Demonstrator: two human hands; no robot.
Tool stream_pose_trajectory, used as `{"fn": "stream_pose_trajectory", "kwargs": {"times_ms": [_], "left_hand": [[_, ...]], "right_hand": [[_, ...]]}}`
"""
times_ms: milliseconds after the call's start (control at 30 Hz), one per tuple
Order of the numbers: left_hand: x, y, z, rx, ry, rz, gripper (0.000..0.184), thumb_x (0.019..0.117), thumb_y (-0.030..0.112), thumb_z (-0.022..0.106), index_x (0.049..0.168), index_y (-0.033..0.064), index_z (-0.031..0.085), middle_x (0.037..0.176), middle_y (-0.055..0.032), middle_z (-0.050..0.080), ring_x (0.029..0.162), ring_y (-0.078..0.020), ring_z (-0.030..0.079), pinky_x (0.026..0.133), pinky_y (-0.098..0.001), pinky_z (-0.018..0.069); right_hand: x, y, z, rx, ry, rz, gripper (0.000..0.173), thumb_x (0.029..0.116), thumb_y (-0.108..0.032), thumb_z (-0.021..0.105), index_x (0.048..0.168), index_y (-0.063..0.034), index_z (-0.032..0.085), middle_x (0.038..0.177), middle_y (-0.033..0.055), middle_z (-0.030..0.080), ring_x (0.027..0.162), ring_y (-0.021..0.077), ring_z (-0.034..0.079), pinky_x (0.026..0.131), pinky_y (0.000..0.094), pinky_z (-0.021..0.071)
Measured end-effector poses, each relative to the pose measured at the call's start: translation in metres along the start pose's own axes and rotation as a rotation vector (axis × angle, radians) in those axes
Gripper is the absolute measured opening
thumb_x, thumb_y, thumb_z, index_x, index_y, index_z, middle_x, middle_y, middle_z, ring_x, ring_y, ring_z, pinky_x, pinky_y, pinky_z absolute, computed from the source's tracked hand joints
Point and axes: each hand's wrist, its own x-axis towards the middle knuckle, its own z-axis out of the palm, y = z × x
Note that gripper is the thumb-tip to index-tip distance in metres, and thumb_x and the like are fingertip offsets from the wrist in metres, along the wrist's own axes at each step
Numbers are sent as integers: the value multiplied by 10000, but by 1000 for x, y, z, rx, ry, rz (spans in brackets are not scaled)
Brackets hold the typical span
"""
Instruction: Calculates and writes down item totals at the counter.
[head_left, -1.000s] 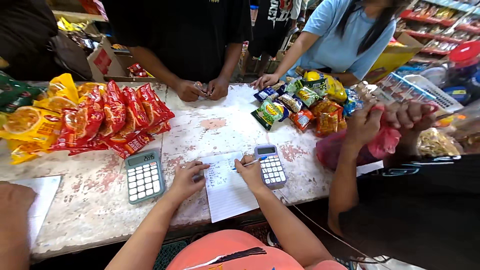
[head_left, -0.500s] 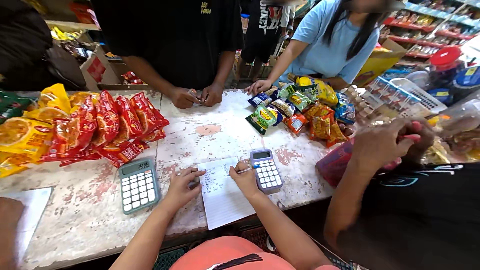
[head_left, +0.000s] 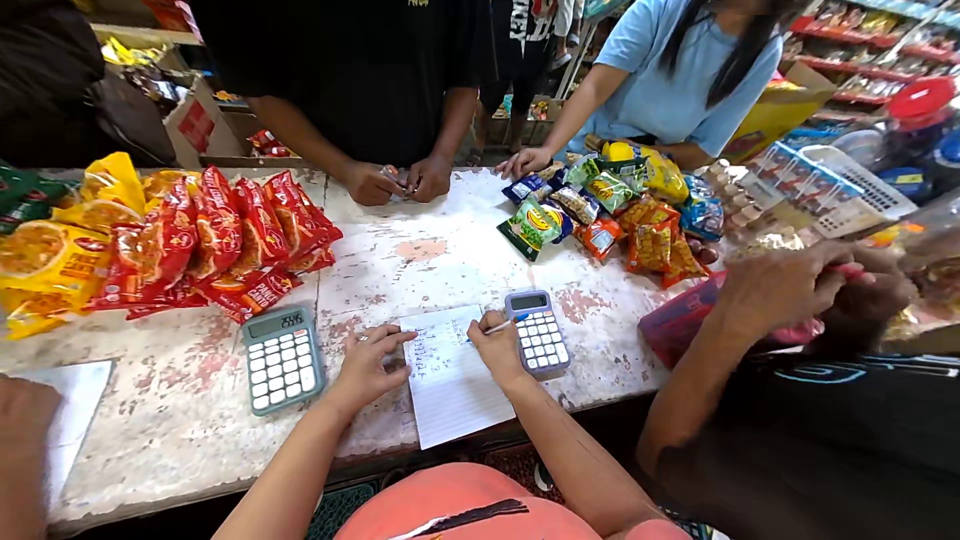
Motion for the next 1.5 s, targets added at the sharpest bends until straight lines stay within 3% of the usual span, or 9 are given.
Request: {"fn": "stream_pose_trajectory", "kwargs": {"times_ms": [100,333,633,833,933,1067,1300,1400,1500], "left_hand": [[0,0,1,21,-16,-1,527,797,347,717,1283,143,718,1248,-156,671,1155,-374,617,968,-737,307],[1,0,2,29,-11,-2,536,806,310,735,1309,129,698,1278,-158,665,1183,-384,616,971,-768,306],[2,3,-1,35,-45,-38,527,812,301,735,1309,130,701,1279,-157,667,1187,-387,611,983,-752,302],[2,5,-2,-3,-55,-75,499,828,289,730,1297,120,699,1131,-75,739,1204,-339,609,1062,-718,262],[1,3,0,-3,-37,-63,505,821,308,722,1288,115,706,1129,-76,741,1194,-341,616,1059,-716,267],[3,2,3,-16,-15,-58,536,828,311,705,1323,106,685,1174,-93,733,1205,-356,614,1052,-733,262],[2,-2,4,-13,-2,-87,562,848,334,679,1354,91,661,1202,-115,717,1221,-391,604,1064,-779,222],[2,-3,5,-9,5,-79,563,846,342,671,1351,92,664,1190,-111,723,1213,-382,612,1066,-776,230],[2,-1,5,-9,10,-81,567,841,347,664,1345,89,666,1169,-107,725,1195,-369,619,1053,-771,241]], "right_hand": [[2,-4,-6,-13,-64,43,246,915,-119,653,704,-12,587,641,25,518,621,99,489,626,296,417],[-5,3,0,244,-48,-7,247,900,-104,686,681,-62,579,585,-48,563,534,6,538,565,196,474],[-12,-5,3,-11,-77,-3,267,946,-167,628,710,-50,587,605,-28,507,582,38,478,587,247,394],[-15,-8,3,-76,-104,-21,291,972,-174,603,734,-7,618,645,18,542,628,74,504,622,276,414],[-17,5,-6,112,-72,-107,257,987,-220,638,923,27,670,771,38,638,696,44,572,683,230,482],[-15,19,-56,56,61,-112,357,1064,-183,514,1318,62,570,1075,163,733,966,227,710,896,412,560],[-4,44,-93,-381,195,-230,268,1006,-58,533,1216,21,680,1166,222,697,1158,444,629,987,600,487],[0,50,-107,-370,122,-85,251,1036,-84,514,1215,25,652,1161,221,690,1132,420,646,978,573,509],[-3,56,-106,-349,163,-148,238,1022,-72,517,1181,32,661,1129,214,702,1115,413,660,959,569,522]]}}
